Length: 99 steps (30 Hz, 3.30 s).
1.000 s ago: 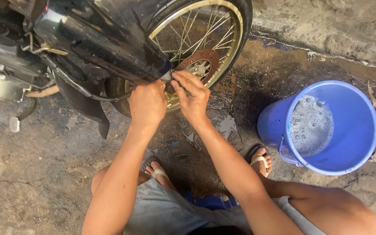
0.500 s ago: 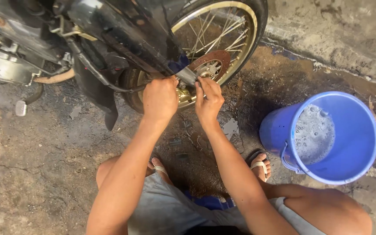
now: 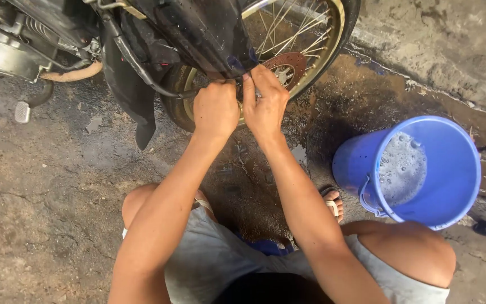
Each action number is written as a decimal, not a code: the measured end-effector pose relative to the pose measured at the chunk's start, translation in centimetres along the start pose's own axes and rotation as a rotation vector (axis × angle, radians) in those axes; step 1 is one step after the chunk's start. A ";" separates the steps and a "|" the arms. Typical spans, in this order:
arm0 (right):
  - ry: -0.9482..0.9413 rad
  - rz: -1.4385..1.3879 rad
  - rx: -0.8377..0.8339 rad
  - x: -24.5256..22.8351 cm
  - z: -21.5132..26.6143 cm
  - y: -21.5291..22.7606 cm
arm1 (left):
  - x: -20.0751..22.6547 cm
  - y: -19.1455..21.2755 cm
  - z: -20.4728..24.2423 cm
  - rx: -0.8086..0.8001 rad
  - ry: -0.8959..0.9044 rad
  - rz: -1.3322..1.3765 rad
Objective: Washing the front wheel and brake assembly of a motorcycle using a sponge and soapy water
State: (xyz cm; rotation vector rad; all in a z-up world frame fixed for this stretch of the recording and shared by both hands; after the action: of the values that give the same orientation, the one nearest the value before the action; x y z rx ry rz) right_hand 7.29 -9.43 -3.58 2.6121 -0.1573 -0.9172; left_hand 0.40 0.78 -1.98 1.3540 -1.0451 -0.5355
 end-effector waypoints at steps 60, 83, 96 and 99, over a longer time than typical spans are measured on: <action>-0.120 0.549 -1.040 9.7 3.4 3.0 | 0.1 0.0 -0.1 -0.074 0.063 0.052; -0.324 0.462 -1.158 9.5 1.6 2.4 | 0.1 1.3 -0.3 -0.019 -0.013 0.063; -0.192 0.539 -1.134 10.2 2.3 2.4 | 0.2 1.5 -0.7 -0.033 -0.001 0.056; -0.143 0.606 -1.131 8.0 1.8 2.9 | 0.0 1.0 -0.3 -0.040 -0.009 0.025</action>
State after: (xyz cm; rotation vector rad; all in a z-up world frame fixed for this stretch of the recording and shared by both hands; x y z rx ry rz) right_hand 12.43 -14.40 -8.45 1.3371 -0.3240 -0.6608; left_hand 0.39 1.10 -1.03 1.3030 -1.0523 -0.5421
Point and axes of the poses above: each hand's wrist, its own z-axis away from the middle knuckle, its own y-axis out of the back of the hand, x = y × z, the point moved 1 cm from there along -z, towards the middle knuckle, and after that the axes turned 8 degrees about y, right-handed, at the moved point
